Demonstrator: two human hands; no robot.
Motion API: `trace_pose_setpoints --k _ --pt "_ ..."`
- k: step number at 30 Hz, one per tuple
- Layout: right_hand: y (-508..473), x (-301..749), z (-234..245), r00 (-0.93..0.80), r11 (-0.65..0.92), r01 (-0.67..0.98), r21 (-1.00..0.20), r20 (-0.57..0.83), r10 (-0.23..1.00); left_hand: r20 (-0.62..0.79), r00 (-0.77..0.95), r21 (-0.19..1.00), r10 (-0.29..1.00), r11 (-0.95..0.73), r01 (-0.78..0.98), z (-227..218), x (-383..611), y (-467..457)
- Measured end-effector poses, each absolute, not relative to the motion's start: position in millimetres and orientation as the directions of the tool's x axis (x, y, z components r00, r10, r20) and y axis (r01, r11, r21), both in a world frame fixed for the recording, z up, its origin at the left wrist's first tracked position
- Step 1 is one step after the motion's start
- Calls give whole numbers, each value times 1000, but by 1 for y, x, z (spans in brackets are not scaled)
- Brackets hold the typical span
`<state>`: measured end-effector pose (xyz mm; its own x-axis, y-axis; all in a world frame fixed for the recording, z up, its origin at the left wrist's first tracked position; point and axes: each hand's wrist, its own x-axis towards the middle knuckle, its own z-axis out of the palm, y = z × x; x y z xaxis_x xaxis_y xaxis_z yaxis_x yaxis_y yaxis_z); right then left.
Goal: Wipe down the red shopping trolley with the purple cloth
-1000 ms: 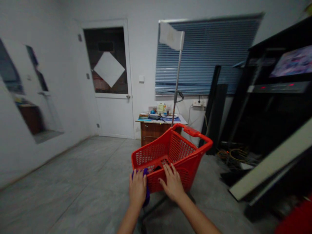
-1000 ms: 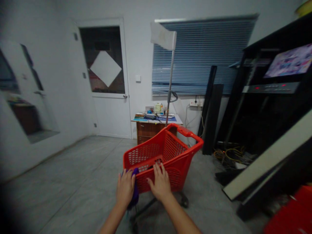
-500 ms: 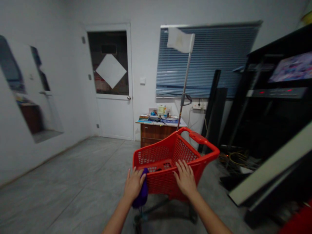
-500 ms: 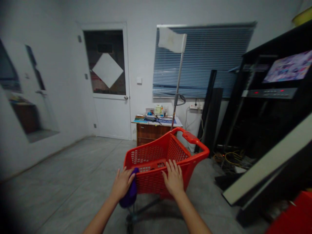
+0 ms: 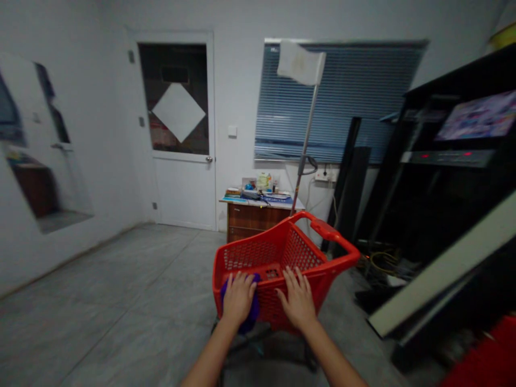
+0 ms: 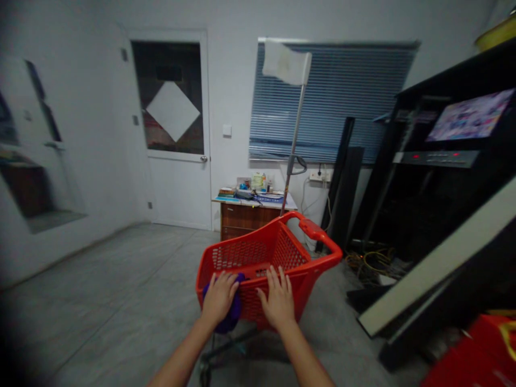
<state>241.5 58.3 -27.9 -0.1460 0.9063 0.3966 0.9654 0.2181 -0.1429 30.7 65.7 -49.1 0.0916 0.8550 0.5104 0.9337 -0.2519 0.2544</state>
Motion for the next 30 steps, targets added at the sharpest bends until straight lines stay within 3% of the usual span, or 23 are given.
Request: trace_pose_setpoints --k 7,16,20,25,30 --pt "59 232 -25 -138 215 961 -172 374 917 515 -183 283 838 36 958 -61 14 61" --pt "57 240 -18 -150 216 965 -147 365 919 520 78 241 851 -233 942 -45 68 71" --pt "57 259 -21 -20 87 989 -124 460 888 522 -7 232 853 -134 964 -56 19 66" --pt "58 262 -24 -16 77 990 -116 451 892 524 -150 274 839 1 962 -57 10 63" --pt "56 254 -21 -10 70 991 -115 452 892 533 -7 288 846 -173 942 -41 79 72"
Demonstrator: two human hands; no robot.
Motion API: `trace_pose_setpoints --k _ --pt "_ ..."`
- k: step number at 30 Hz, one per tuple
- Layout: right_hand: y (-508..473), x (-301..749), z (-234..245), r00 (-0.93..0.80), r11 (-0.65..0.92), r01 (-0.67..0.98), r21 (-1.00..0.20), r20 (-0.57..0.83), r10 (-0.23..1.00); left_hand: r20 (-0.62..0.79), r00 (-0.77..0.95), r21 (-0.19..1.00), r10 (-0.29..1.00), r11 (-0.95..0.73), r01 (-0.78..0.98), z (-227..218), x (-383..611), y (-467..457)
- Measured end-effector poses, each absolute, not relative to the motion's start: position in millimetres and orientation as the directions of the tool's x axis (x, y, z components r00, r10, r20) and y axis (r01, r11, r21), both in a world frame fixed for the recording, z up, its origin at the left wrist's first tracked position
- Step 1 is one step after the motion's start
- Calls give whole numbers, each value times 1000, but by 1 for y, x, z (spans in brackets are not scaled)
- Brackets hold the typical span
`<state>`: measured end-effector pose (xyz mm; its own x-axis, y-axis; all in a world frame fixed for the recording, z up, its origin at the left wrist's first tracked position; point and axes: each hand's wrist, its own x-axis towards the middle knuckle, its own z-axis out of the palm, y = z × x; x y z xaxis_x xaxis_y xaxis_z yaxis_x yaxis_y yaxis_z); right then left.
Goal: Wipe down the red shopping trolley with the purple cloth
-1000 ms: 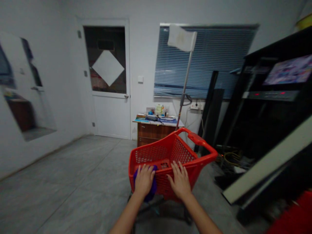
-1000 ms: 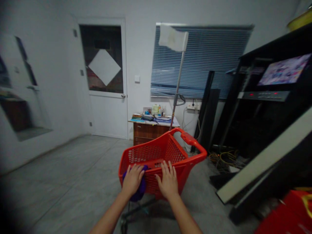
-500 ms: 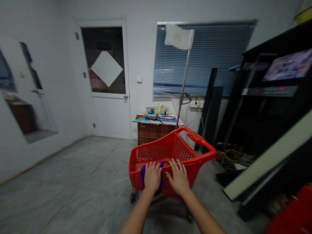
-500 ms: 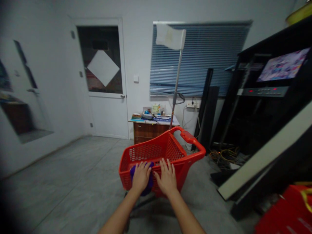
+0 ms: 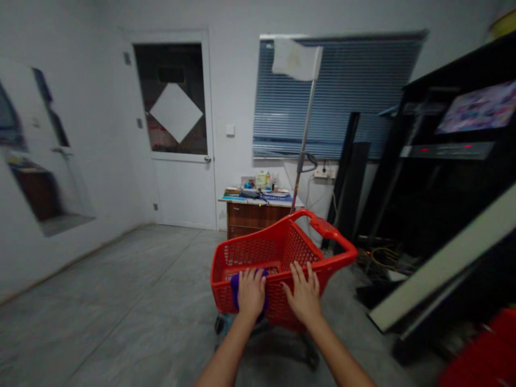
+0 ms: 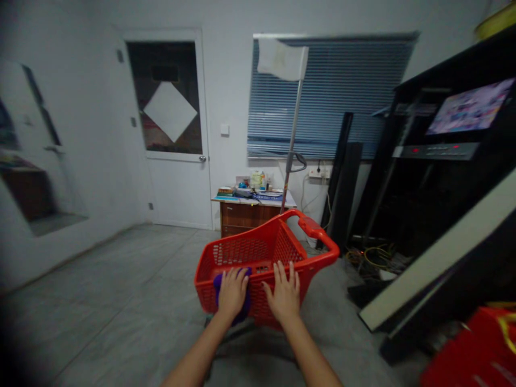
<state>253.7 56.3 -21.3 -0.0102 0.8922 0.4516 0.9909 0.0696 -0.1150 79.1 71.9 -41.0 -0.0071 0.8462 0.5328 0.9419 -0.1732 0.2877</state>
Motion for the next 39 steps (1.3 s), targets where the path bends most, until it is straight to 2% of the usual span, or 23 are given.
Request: trace_pose_setpoints --k 3,6,13,18,22,27,31,34,39 --pt "53 254 -19 -16 72 991 -109 451 892 521 73 288 850 -256 923 -36 101 75" --pt "49 256 -17 -25 85 990 -115 449 893 542 112 248 833 -286 926 -43 83 74" --pt "44 248 -23 -34 116 982 -146 476 879 568 -36 253 823 -133 958 -56 16 70" --pt "43 239 -23 -41 126 982 -139 495 868 535 99 268 839 -279 922 -36 72 73" --pt "41 251 -18 -107 168 983 -79 498 861 528 164 278 833 -352 894 -31 101 77" --pt "38 287 -12 66 -26 997 -71 642 764 568 167 198 806 -331 923 -45 59 81" --pt "41 300 -15 55 -20 998 -60 665 745 591 66 202 804 -226 953 -53 39 83" --pt "43 295 -19 33 13 998 -62 678 735 577 18 235 816 -188 954 -48 66 81" --pt "40 291 -17 24 17 998 -54 667 745 563 140 271 815 -342 900 -26 138 72"
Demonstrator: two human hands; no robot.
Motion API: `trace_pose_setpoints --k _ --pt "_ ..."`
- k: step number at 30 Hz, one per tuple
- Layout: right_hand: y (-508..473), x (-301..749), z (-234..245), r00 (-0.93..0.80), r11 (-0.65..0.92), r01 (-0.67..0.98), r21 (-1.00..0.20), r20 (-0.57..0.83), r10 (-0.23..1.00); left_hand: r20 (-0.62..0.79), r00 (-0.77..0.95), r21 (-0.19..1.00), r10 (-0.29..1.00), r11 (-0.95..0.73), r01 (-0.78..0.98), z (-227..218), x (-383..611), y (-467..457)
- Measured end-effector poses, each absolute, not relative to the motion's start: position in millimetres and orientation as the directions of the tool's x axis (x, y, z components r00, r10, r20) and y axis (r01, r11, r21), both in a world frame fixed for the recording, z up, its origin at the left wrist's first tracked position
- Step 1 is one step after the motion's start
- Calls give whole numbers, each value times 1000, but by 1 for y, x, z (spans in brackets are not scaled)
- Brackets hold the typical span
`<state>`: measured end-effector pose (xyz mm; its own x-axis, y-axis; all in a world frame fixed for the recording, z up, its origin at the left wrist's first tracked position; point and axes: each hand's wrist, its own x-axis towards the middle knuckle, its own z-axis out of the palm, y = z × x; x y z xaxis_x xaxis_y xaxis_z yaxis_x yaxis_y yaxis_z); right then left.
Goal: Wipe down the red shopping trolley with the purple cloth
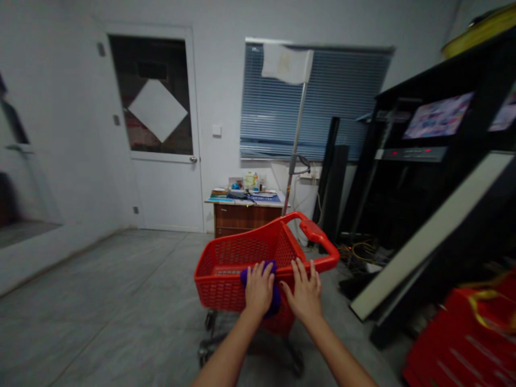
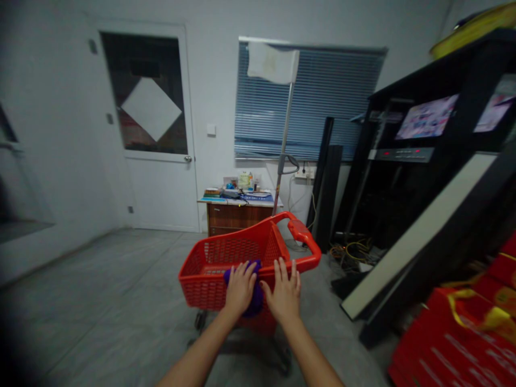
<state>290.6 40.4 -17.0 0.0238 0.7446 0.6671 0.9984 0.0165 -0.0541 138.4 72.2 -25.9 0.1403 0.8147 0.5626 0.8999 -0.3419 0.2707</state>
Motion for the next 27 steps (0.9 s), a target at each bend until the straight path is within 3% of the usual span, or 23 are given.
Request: trace_pose_setpoints --k 6,14,21,27 --pt "37 306 -13 65 -28 997 -65 676 734 557 158 279 815 -363 889 -28 134 74" --pt "38 300 -12 140 -58 988 -141 682 718 578 -3 283 816 -197 939 -45 82 82" --pt "24 290 -7 89 -19 993 -113 663 744 602 143 286 785 -380 880 -18 150 68" --pt "17 317 1 120 -49 992 -117 743 658 599 144 245 788 -351 904 -30 107 85"
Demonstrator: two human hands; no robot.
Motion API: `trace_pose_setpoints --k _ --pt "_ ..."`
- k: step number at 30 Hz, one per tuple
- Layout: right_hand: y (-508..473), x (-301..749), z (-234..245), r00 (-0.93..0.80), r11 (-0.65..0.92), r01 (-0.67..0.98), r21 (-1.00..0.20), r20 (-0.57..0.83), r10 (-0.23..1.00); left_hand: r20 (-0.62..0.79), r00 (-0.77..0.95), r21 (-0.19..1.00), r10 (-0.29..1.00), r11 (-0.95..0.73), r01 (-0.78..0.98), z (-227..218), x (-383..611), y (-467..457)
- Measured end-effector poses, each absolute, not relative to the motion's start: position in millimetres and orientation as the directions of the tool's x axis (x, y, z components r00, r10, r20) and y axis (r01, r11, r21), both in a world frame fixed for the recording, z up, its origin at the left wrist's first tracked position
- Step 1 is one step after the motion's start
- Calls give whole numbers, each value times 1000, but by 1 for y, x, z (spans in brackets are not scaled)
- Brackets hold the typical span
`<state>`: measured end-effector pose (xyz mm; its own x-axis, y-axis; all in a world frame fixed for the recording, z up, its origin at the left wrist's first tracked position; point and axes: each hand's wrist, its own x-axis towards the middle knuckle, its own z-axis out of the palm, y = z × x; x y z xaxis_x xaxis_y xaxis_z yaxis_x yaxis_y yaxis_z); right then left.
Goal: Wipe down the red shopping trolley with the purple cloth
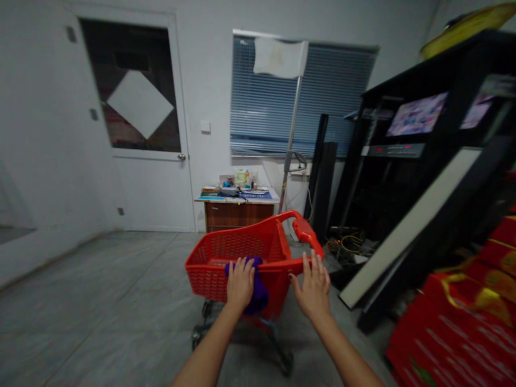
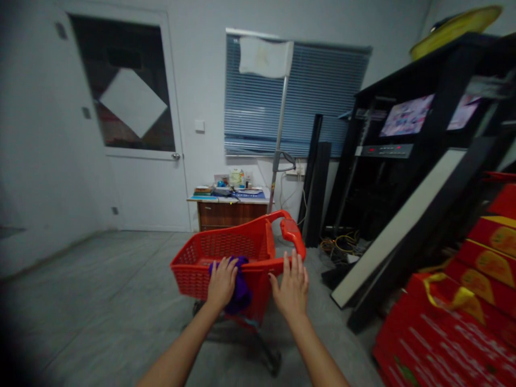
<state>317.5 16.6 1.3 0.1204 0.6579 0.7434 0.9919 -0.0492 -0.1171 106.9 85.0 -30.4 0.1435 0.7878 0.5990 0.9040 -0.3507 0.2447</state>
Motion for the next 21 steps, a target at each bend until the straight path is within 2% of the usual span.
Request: trace_pose_setpoints --k 5,11,14,21 --pt "19 310 -1 133 -28 988 -149 757 640 557 90 284 825 -291 914 -29 88 93" --pt "14 298 -3 119 7 987 -159 765 632 609 212 287 765 -461 840 -8 146 73" --pt "9 308 1 75 48 989 -137 767 637 608 233 278 759 -478 833 -10 142 74" --pt "20 314 -2 177 81 961 -263 816 550 559 101 301 823 -315 900 -31 87 101"
